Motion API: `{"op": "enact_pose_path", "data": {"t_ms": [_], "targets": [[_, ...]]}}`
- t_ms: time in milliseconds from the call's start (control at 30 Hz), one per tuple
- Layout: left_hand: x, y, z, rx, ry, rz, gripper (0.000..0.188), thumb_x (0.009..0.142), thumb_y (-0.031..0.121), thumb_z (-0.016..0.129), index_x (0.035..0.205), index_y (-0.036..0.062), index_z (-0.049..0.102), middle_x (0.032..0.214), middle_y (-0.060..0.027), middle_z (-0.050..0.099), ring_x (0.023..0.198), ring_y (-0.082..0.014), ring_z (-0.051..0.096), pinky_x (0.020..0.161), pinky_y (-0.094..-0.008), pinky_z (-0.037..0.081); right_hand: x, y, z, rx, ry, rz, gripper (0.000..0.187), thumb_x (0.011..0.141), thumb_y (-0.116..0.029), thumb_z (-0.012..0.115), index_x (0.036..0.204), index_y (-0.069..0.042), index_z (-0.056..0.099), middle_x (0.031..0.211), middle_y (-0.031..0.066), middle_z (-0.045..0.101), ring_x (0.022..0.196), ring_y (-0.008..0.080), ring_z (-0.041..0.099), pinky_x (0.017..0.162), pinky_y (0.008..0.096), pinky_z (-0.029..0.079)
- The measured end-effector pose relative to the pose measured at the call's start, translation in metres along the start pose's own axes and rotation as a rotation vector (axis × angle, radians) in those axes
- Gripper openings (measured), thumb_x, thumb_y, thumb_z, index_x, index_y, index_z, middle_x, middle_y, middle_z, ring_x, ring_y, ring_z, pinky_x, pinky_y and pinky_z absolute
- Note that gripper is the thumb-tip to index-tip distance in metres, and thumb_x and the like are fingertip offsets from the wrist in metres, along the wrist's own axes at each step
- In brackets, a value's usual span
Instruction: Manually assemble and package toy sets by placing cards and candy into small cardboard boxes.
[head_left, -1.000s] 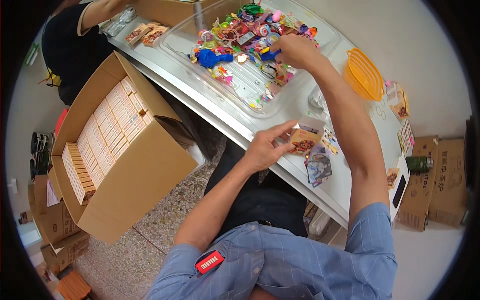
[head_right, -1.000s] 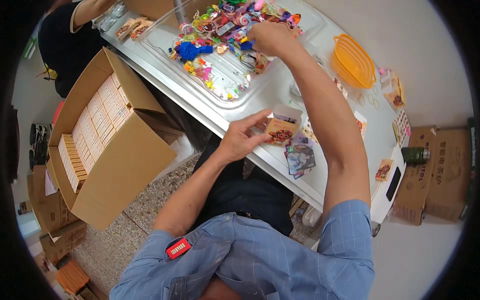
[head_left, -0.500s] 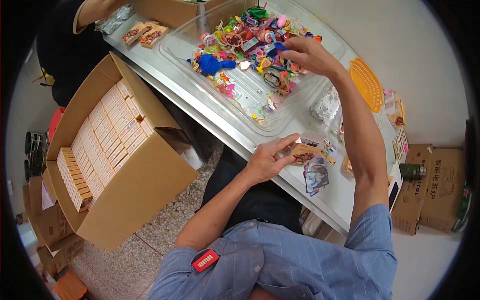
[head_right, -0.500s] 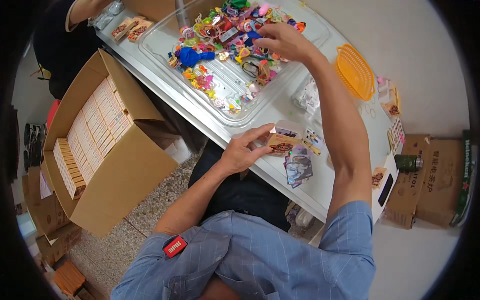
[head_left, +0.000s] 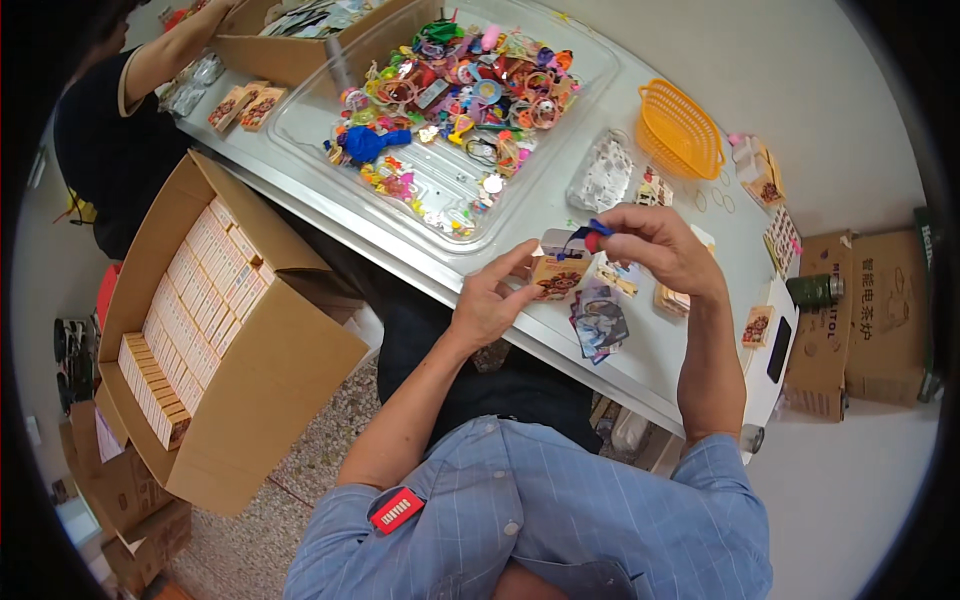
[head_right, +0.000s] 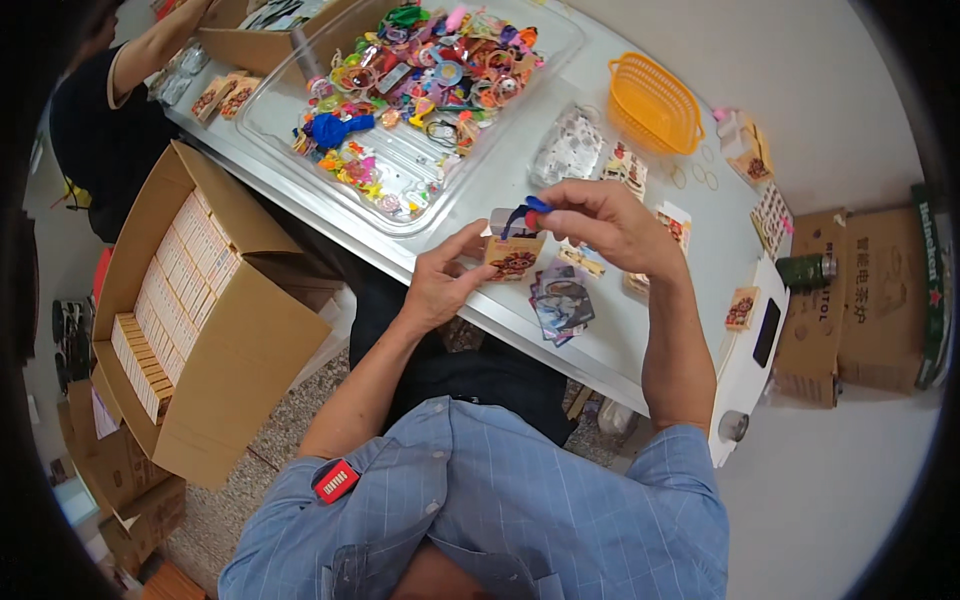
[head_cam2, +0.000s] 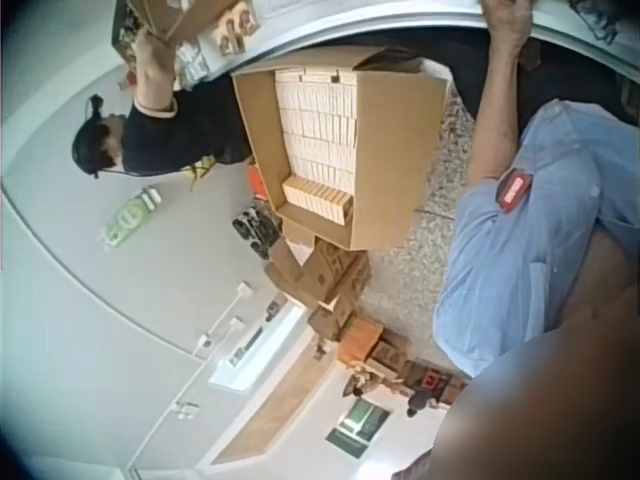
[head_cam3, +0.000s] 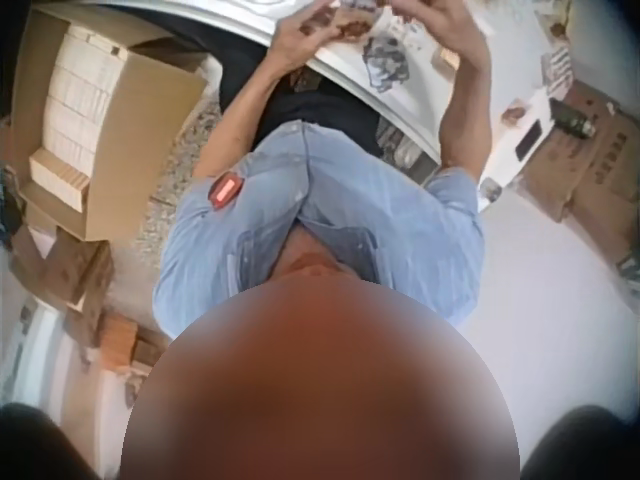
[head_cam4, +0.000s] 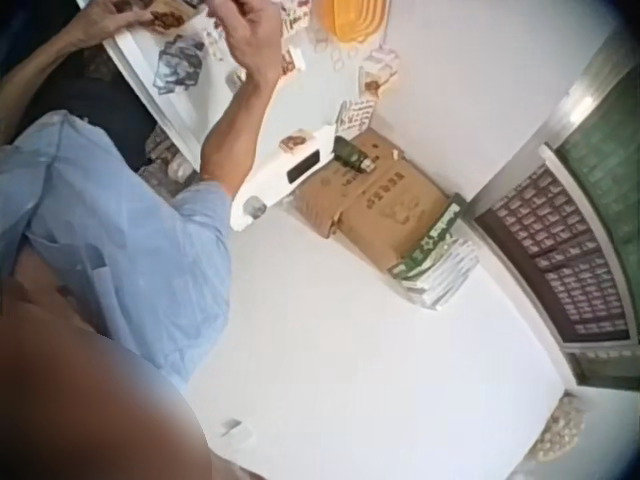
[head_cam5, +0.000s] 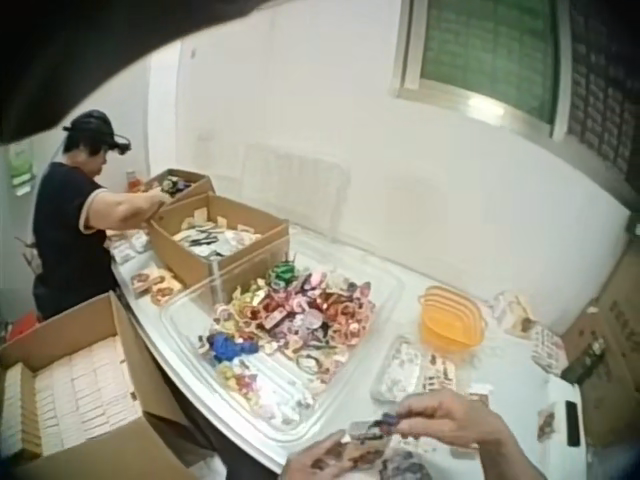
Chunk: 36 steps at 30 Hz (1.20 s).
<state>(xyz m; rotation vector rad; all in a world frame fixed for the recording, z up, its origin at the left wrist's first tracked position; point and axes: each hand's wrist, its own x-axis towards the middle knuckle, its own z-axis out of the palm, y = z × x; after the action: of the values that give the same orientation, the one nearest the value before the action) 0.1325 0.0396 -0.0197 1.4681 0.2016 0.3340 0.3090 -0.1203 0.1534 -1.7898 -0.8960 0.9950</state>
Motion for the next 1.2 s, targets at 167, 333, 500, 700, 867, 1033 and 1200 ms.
{"op": "enact_pose_path", "data": {"t_ms": [167, 333, 500, 700, 867, 1033, 1200], "targets": [[-0.002, -0.002, 0.002, -0.019, 0.000, 0.013, 0.066, 0.085, -0.002, 0.075, 0.147, 0.0124, 0.055, 0.113, -0.0077, 0.072, 0.091, -0.0093, 0.065, 0.069, -0.0236, 0.053, 0.004, 0.016, 0.018, -0.500, 0.079, -0.217, 0.023, 0.094, -0.016, 0.069, 0.112, -0.002, 0.070, 0.090, 0.0094, 0.067, 0.076, 0.0206, 0.064, 0.069, 0.0331, 0.050], [-0.004, -0.002, 0.002, 0.013, 0.014, 0.021, 0.064, 0.085, -0.002, 0.075, 0.145, 0.0117, 0.057, 0.108, -0.0068, 0.074, 0.082, -0.0069, 0.064, 0.067, -0.0227, 0.054, -0.001, 0.023, 0.045, -0.827, 0.201, -0.289, 0.023, 0.091, -0.016, 0.070, 0.112, -0.005, 0.071, 0.093, 0.0140, 0.065, 0.084, 0.0337, 0.067, 0.072, 0.0409, 0.053], [-0.005, -0.002, 0.003, -0.009, 0.021, 0.021, 0.064, 0.084, -0.003, 0.075, 0.144, 0.0116, 0.057, 0.109, -0.0077, 0.074, 0.082, -0.0064, 0.064, 0.067, -0.0220, 0.054, -0.010, 0.032, 0.055, -0.853, 0.186, -0.322, 0.028, 0.092, -0.016, 0.068, 0.119, -0.007, 0.070, 0.101, 0.0163, 0.069, 0.087, 0.0345, 0.069, 0.074, 0.0440, 0.055], [-0.007, -0.003, 0.000, -0.005, -0.009, -0.003, 0.062, 0.085, -0.005, 0.074, 0.144, 0.0096, 0.057, 0.111, -0.0090, 0.073, 0.081, -0.0081, 0.065, 0.069, -0.0222, 0.054, -0.006, 0.022, 0.048, -0.583, 0.150, -0.155, 0.019, 0.091, -0.018, 0.067, 0.103, -0.005, 0.074, 0.087, 0.0188, 0.073, 0.076, 0.0383, 0.069, 0.070, 0.0470, 0.054], [-0.007, -0.001, 0.002, -0.025, -0.016, 0.024, 0.061, 0.086, -0.006, 0.073, 0.143, 0.0077, 0.057, 0.113, -0.0102, 0.072, 0.080, -0.0098, 0.066, 0.069, -0.0224, 0.055, -0.006, 0.031, 0.054, -0.508, 0.280, -0.131, 0.021, 0.092, -0.016, 0.069, 0.109, -0.003, 0.074, 0.088, 0.0198, 0.073, 0.071, 0.0348, 0.068, 0.070, 0.0364, 0.055], [-0.008, 0.002, -0.001, 0.005, -0.025, 0.016, 0.059, 0.086, -0.006, 0.073, 0.142, 0.0076, 0.059, 0.115, -0.0104, 0.071, 0.081, -0.0104, 0.067, 0.069, -0.0224, 0.056, -0.013, 0.019, 0.051, -0.659, 0.147, -0.298, 0.026, 0.092, -0.022, 0.070, 0.110, -0.003, 0.073, 0.094, 0.0205, 0.073, 0.080, 0.0377, 0.070, 0.074, 0.0410, 0.056], [-0.007, -0.003, 0.002, 0.025, -0.036, 0.062, 0.059, 0.086, -0.007, 0.073, 0.141, 0.0070, 0.059, 0.120, -0.0111, 0.069, 0.085, -0.0114, 0.067, 0.071, -0.0234, 0.057, -0.005, 0.015, 0.055, -0.974, -0.180, 0.015, 0.036, 0.090, -0.037, 0.071, 0.105, -0.005, 0.072, 0.091, 0.0201, 0.072, 0.085, 0.0402, 0.069, 0.076, 0.0478, 0.054]]}}
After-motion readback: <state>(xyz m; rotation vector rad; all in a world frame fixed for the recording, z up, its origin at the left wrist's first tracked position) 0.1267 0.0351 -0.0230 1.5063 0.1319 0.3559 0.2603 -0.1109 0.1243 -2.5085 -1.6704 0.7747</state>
